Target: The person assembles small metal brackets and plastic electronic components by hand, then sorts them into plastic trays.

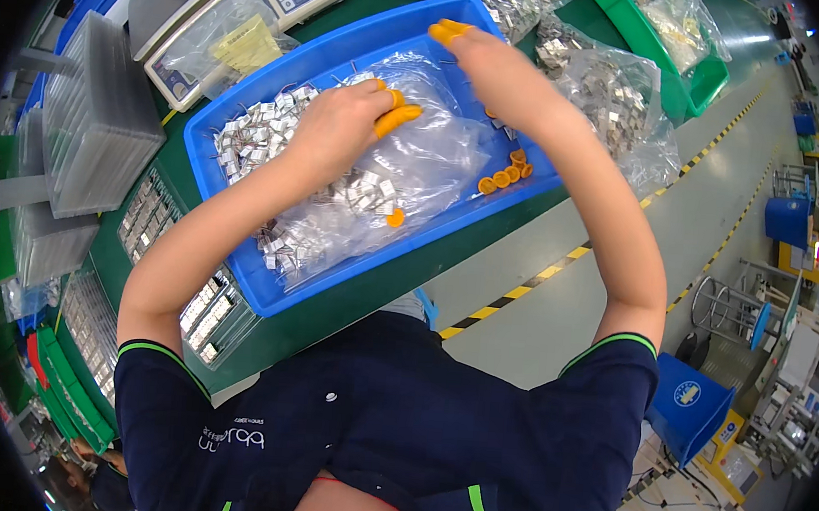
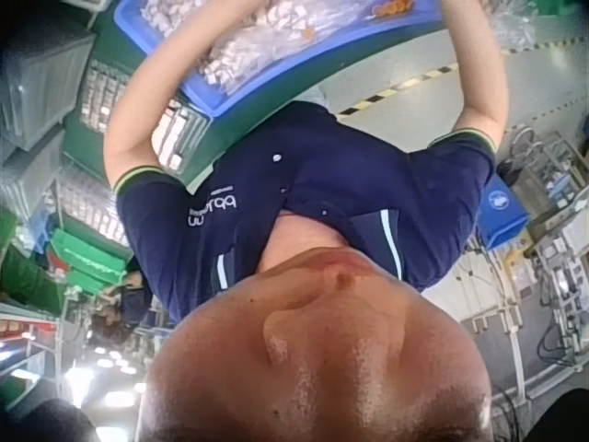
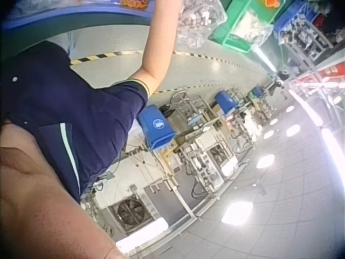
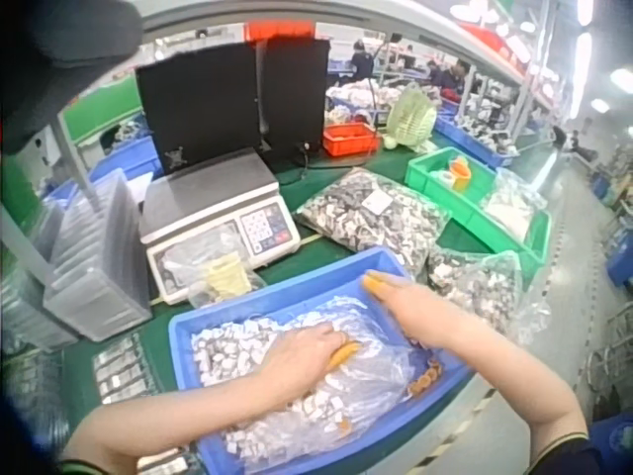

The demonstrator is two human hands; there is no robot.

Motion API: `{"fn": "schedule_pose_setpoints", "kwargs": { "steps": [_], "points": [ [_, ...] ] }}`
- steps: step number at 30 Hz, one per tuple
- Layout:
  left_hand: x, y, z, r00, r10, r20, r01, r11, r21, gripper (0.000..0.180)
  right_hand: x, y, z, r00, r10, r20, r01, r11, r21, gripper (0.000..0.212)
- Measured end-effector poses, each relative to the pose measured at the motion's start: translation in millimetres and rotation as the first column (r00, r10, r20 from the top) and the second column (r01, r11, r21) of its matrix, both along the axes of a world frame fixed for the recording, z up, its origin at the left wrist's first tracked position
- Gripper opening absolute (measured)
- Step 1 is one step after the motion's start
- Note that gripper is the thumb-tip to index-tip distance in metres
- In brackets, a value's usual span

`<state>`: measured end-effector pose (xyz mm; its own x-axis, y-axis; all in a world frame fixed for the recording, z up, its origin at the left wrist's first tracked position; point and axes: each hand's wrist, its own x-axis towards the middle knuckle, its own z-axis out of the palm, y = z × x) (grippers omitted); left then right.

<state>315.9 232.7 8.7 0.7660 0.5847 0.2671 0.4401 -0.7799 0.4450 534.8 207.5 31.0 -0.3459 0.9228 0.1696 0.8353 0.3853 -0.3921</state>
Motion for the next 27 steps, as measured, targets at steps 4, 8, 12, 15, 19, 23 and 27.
{"fn": "schedule_pose_setpoints", "kwargs": {
  "steps": [4,8,12,15,19,23,27],
  "points": [
    [-19.9,3.4,4.2,0.997,-0.017,-0.069,0.022,0.997,0.068,0.021,-12.0,8.7,-34.5,0.936,-0.065,0.345,0.037,0.995,0.087,0.044],
    [-36.8,15.8,5.9,0.993,0.058,-0.107,-0.052,0.997,0.055,0.014,-9.5,8.7,-26.4,0.963,-0.130,0.237,0.107,0.989,0.104,0.034],
    [-41.8,16.3,-6.0,0.977,-0.016,-0.211,0.048,0.988,0.148,0.014,-11.5,-5.8,0.2,0.990,-0.128,0.064,0.129,0.992,-0.008,0.027],
    [-37.1,15.4,-5.0,0.974,0.011,-0.224,0.014,0.994,0.109,0.016,-3.2,-29.2,12.2,0.986,-0.162,-0.025,0.152,0.961,-0.231,0.022],
    [-35.9,15.9,3.1,0.990,0.105,-0.091,-0.108,0.994,-0.026,0.018,-5.6,-51.4,5.4,0.975,-0.141,0.170,0.183,0.946,-0.267,0.022],
    [-33.2,-3.3,27.5,0.968,0.208,0.138,-0.158,0.939,-0.307,0.026,-16.2,-56.8,15.4,0.946,-0.323,-0.039,0.295,0.902,-0.316,0.023],
    [-29.8,-28.1,60.7,0.916,0.399,0.052,0.062,-0.012,-0.998,0.039,-50.4,-62.9,44.5,0.776,-0.322,-0.543,0.292,0.945,-0.144,0.022]
  ]
}}
